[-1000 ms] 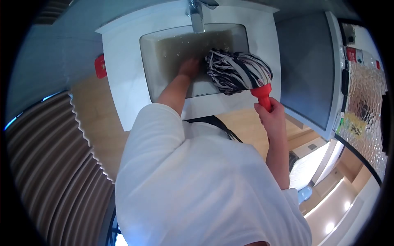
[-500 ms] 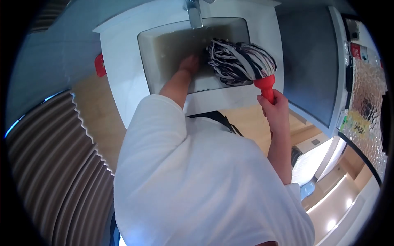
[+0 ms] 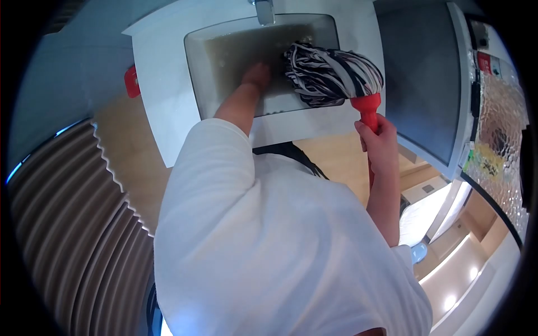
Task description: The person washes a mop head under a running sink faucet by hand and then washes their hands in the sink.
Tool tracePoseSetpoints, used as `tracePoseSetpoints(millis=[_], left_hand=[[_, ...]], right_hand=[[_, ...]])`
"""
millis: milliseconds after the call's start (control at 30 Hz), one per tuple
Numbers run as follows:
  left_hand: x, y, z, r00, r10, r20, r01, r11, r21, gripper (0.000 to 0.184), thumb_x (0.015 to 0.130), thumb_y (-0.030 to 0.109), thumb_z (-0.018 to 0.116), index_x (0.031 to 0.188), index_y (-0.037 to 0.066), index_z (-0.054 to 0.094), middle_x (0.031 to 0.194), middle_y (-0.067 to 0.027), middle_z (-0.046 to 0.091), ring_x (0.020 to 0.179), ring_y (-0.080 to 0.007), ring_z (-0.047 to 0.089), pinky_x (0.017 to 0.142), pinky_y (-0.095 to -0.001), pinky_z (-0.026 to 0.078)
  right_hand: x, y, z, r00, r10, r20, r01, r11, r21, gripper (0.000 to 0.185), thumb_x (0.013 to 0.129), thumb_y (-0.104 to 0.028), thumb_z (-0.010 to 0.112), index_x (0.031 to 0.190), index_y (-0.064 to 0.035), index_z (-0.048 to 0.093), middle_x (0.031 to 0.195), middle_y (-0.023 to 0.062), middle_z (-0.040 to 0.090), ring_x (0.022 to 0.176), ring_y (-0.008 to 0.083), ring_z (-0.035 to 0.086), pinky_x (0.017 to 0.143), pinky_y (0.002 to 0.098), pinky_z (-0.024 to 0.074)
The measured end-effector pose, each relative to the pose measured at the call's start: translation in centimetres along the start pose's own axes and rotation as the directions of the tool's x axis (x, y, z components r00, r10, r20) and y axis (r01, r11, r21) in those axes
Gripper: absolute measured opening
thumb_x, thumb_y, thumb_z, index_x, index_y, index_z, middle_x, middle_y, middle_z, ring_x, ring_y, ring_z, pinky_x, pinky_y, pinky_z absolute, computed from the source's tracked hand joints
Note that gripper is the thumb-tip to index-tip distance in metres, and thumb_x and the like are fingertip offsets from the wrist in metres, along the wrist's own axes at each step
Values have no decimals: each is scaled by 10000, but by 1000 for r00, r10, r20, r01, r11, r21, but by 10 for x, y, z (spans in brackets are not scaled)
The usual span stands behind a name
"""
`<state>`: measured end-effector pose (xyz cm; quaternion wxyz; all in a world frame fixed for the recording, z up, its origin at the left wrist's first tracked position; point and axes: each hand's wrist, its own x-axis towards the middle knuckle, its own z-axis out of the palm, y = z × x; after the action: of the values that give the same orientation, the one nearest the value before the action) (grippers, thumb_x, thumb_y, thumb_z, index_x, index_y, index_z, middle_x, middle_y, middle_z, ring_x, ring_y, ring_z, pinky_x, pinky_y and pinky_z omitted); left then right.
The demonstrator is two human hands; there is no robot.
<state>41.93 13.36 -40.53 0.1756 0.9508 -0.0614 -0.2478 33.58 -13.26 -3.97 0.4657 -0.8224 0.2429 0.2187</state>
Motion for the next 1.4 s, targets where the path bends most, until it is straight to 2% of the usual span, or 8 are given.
tracePoseSetpoints(millis=[467, 533, 567, 633, 867, 933, 1333, 1400], left_hand=[[-10, 5, -22, 987, 23, -158, 13, 974, 226, 241, 951, 162, 546, 1089, 108, 736, 1237, -165, 655, 1148, -337, 656, 944, -467, 555], [-6, 7, -35, 828, 133, -545, -31, 981, 191, 238, 960, 176, 541, 1055, 119, 751, 1177, -160, 688, 1112, -335, 678, 917, -475, 564], [3, 7, -40, 828, 135, -544, -34, 981, 190, 238, 960, 176, 541, 1055, 119, 751, 1177, -160, 688, 1112, -335, 678, 917, -475, 564], [30, 1, -49, 990, -98, -105, 104, 993, 56, 250, 970, 183, 529, 1087, 132, 745, 1129, -156, 716, 1065, -363, 697, 893, -516, 565], [74, -6, -65, 978, -163, -127, 153, 985, -81, 265, 979, 188, 522, 1107, 96, 735, 1155, -171, 717, 1106, -401, 676, 945, -523, 547], [98, -19, -64, 983, -170, 66, 177, 976, -125, 280, 961, 201, 555, 1159, 86, 715, 1225, -193, 686, 1171, -380, 650, 976, -498, 539], [121, -43, -28, 915, -402, 47, 393, 856, -334, 434, 880, 207, 641, 1279, 37, 642, 1385, -225, 585, 1301, -370, 558, 1048, -460, 494], [131, -47, -24, 915, -385, 117, 402, 888, -224, 435, 881, 202, 637, 1283, 35, 644, 1384, -226, 587, 1294, -370, 564, 1046, -455, 496]], right_hand=[[-8, 18, 1, 998, -55, -21, 54, 998, -27, 225, 854, -169, 747, 849, -3, 595, 678, 6, 550, 578, 88, 487, 534, 280, 400], [-5, 20, 2, 998, -66, -20, 65, 997, -44, 191, 864, -149, 736, 870, -11, 603, 667, -6, 542, 552, 75, 477, 508, 265, 382], [-4, 21, 1, 997, -70, -17, 68, 995, -66, 159, 873, -129, 725, 891, -19, 611, 655, -18, 534, 526, 63, 467, 482, 251, 363], [-3, 20, 2, 998, -58, -14, 57, 996, -61, 197, 863, -151, 737, 874, -7, 603, 666, -5, 538, 558, 77, 477, 515, 269, 382], [5, 18, -1, 998, -57, -5, 56, 991, -122, 244, 850, -177, 751, 865, 16, 602, 681, 11, 539, 615, 94, 463, 572, 293, 397], [6, 16, -2, 998, -57, -5, 56, 991, -121, 243, 849, -176, 751, 868, 18, 605, 682, 11, 537, 623, 95, 457, 578, 293, 397], [16, 17, -5, 997, -70, 18, 72, 993, -98, 240, 838, -164, 756, 887, 22, 613, 689, 24, 534, 648, 107, 452, 605, 300, 408], [20, 21, -9, 997, -79, 20, 80, 993, -87, 240, 838, -163, 755, 884, 22, 610, 687, 25, 532, 649, 109, 451, 607, 302, 409]])
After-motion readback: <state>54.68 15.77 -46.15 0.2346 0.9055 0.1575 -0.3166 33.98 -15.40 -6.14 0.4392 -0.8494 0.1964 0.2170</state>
